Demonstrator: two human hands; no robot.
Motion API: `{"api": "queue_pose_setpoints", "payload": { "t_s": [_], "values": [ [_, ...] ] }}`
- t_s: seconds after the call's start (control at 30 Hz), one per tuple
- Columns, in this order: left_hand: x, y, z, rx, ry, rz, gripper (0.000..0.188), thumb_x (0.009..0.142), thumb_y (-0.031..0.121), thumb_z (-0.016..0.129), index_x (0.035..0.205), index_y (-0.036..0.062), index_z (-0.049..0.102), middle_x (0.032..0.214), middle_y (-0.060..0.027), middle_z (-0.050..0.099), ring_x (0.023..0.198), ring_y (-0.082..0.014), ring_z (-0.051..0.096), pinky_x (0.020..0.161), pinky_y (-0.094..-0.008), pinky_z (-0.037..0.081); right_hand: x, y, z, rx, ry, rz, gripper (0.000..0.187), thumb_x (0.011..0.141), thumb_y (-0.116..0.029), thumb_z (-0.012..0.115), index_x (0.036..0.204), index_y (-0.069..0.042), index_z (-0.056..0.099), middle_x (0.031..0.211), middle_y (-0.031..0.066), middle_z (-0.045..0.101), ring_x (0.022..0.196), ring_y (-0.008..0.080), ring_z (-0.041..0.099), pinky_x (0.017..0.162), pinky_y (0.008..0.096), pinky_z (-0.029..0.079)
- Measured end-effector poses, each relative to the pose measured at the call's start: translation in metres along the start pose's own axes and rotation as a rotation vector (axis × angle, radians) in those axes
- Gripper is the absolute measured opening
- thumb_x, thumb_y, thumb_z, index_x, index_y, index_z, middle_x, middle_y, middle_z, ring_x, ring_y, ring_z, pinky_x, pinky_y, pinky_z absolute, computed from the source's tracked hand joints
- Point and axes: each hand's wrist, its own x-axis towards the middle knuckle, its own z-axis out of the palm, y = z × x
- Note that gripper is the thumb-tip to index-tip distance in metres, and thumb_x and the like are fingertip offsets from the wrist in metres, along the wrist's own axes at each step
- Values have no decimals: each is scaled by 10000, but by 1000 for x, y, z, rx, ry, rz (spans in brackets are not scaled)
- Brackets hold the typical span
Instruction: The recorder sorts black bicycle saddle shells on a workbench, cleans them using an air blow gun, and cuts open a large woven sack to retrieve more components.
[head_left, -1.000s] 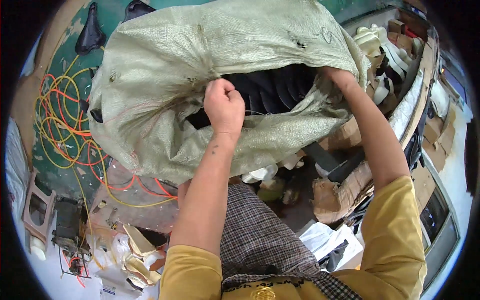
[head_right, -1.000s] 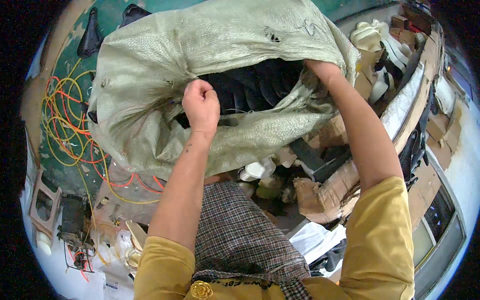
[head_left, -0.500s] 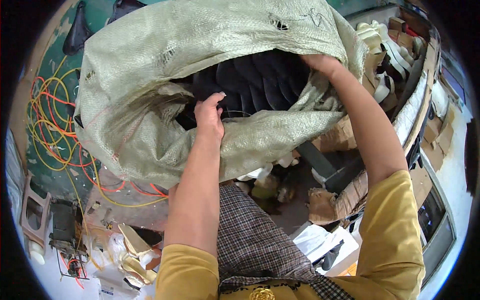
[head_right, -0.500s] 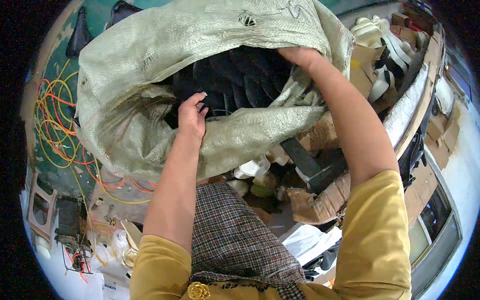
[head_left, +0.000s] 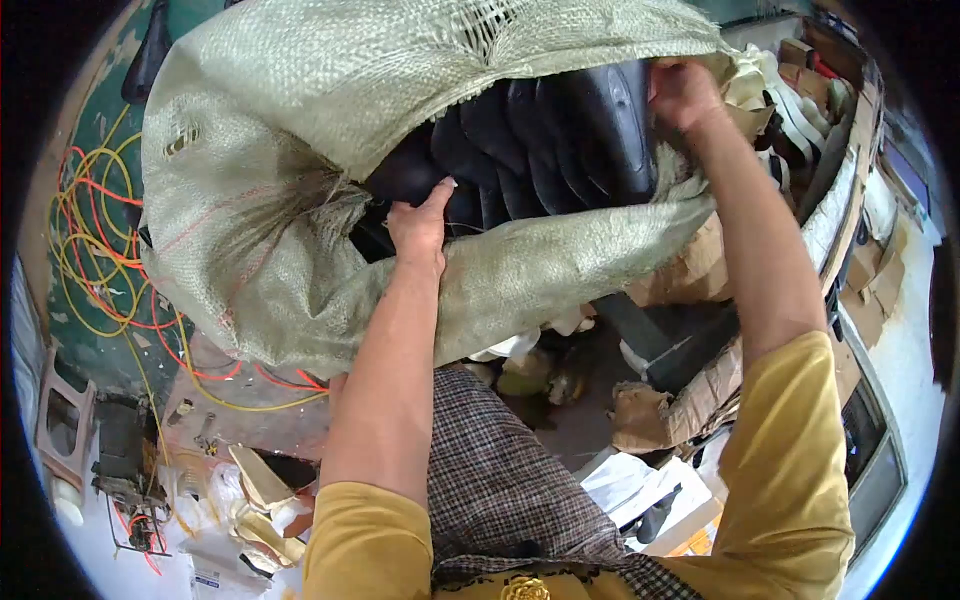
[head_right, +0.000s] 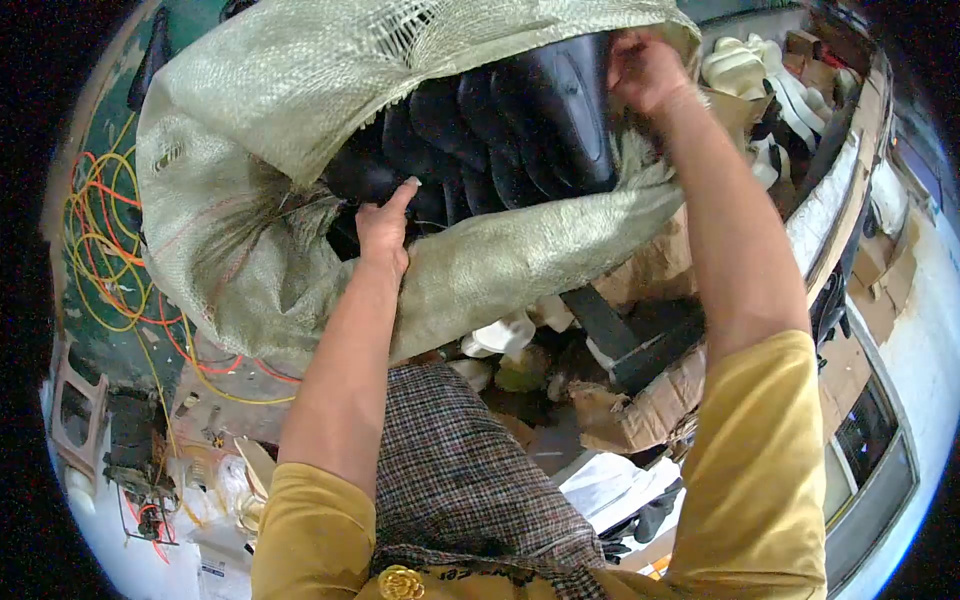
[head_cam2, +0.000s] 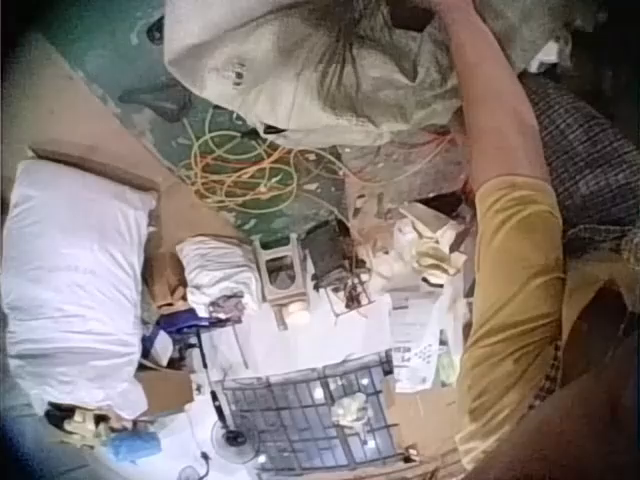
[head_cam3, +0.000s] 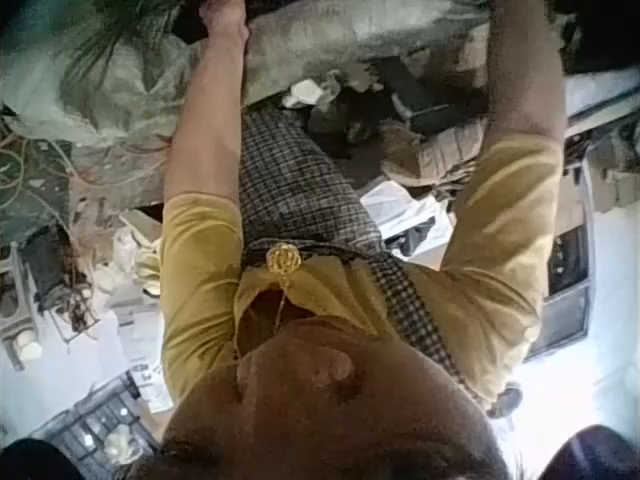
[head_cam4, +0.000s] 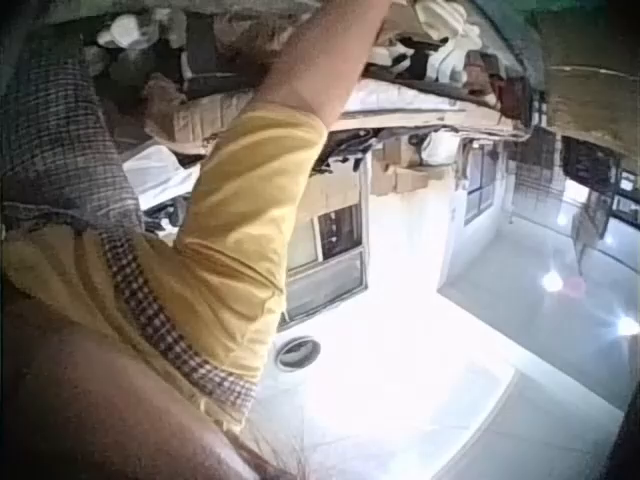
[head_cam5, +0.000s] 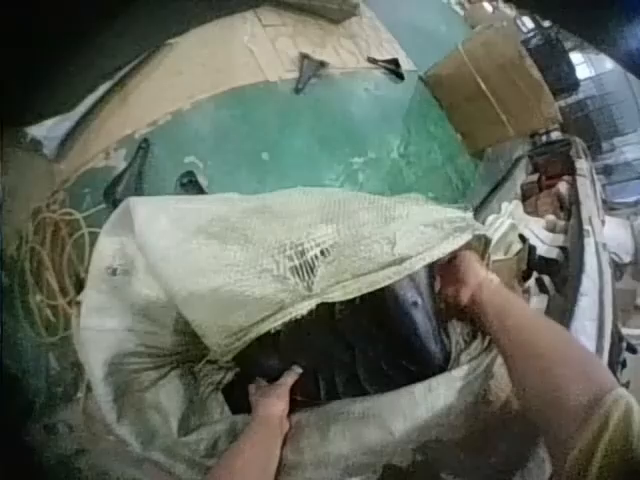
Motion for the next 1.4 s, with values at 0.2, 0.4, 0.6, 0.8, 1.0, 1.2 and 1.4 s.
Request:
{"api": "queue_pose_setpoints", "payload": {
  "t_s": [0.2,0.4,0.6,0.8,1.0,1.2,1.4],
  "values": [
    [0,0,-3,-19,110,-34,525,635,169,768,1082,27,532,1085,-70,561,966,-182,518,839,-346,399,-10,93,42,-1223,415,-98,416,829,-292,376,995,29,584,1037,199,576,924,324,542,829,406,391],
    [1,-3,1,-38,99,123,702,622,164,767,1223,42,424,1176,-62,513,1052,-199,485,898,-330,368,-14,92,52,-1727,412,-253,701,884,-519,158,1123,9,554,1162,291,488,1145,405,430,980,402,317],
    [4,1,0,148,125,98,769,625,139,762,1283,58,372,1217,-68,493,1109,-215,462,947,-321,335,-27,90,61,-1739,257,-342,660,913,-475,146,1125,-4,556,1143,273,511,1106,411,456,963,409,338],
    [9,-3,6,115,130,105,627,610,123,763,1165,17,491,1173,-79,522,1060,-213,483,921,-335,353,-29,113,67,-1616,164,-625,668,898,-500,186,1081,18,567,1089,268,540,1073,413,467,961,415,329],
    [-10,3,25,-74,142,46,541,594,78,753,1062,-56,518,1077,-111,558,936,-227,532,801,-348,421,-5,91,51,-1572,49,-307,839,830,-659,181,1240,22,448,1241,266,443,1210,375,371,1023,356,262],
    [-25,-9,-27,-387,318,-86,292,658,-35,647,940,-2,579,926,-41,597,778,-169,566,672,-277,456,-57,150,98,-1351,-83,-222,860,800,-698,249,1262,2,440,1299,215,421,1246,336,349,1040,344,238],
    [-45,-67,-64,-476,127,-238,421,720,58,645,1123,83,528,1114,-18,543,986,-170,501,847,-320,398,-47,190,87,-1276,-68,14,867,785,-692,365,1273,22,423,1292,201,436,1202,280,407,1024,330,256]
  ]
}}
